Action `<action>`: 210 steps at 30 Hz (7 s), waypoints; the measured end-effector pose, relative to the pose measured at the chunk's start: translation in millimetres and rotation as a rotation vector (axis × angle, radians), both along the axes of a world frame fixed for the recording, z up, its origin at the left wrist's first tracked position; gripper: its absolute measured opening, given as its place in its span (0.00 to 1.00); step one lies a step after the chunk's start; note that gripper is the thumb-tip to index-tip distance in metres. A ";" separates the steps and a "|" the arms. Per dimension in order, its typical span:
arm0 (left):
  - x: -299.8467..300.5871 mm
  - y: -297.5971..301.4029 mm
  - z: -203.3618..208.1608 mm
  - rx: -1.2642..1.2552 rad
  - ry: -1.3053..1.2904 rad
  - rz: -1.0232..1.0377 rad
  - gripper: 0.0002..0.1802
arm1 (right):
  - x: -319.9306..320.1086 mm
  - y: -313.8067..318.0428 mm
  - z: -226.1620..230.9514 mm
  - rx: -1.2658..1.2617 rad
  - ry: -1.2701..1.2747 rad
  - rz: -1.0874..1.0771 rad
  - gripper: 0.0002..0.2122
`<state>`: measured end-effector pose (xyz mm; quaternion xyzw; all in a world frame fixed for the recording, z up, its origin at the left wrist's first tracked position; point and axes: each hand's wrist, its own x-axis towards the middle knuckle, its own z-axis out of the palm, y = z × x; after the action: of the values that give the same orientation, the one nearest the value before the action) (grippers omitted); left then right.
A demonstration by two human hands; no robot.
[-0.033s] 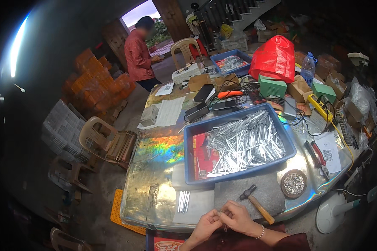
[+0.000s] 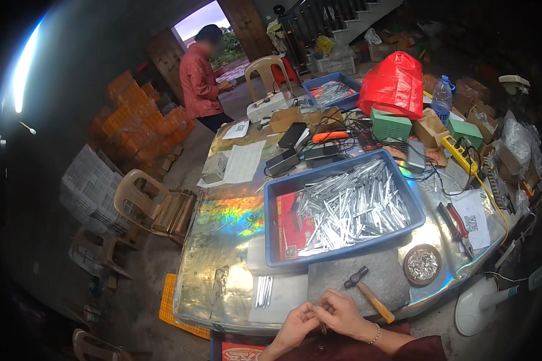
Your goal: The person assembles small metal hardware components by hand, using a small hammer and an anvil block to join the parts.
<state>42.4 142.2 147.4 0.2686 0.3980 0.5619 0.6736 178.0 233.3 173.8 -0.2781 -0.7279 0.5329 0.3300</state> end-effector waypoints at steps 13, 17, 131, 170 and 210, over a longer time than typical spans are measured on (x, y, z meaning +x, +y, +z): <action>-4.4 6.2 0.8 -0.048 0.010 0.013 0.06 | -0.9 5.4 1.5 0.068 -0.018 -0.008 0.08; -2.6 9.7 6.2 -0.020 0.000 0.049 0.05 | -4.2 10.3 0.2 0.095 -0.005 -0.001 0.07; 16.3 -2.0 47.4 -0.021 0.363 -0.127 0.06 | 28.9 -14.5 7.9 -0.553 0.257 0.057 0.06; -8.8 13.8 48.9 -0.224 -0.115 -0.196 0.11 | 4.6 9.4 15.1 -0.706 -0.005 0.048 0.07; 24.1 51.0 49.3 -0.453 -0.284 -0.450 0.13 | 55.4 7.0 12.5 -0.686 0.104 -0.187 0.04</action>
<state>66.5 193.3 196.7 0.1123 0.3460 0.3283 0.8717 233.4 240.3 186.3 -0.4106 -0.4604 0.7270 0.3014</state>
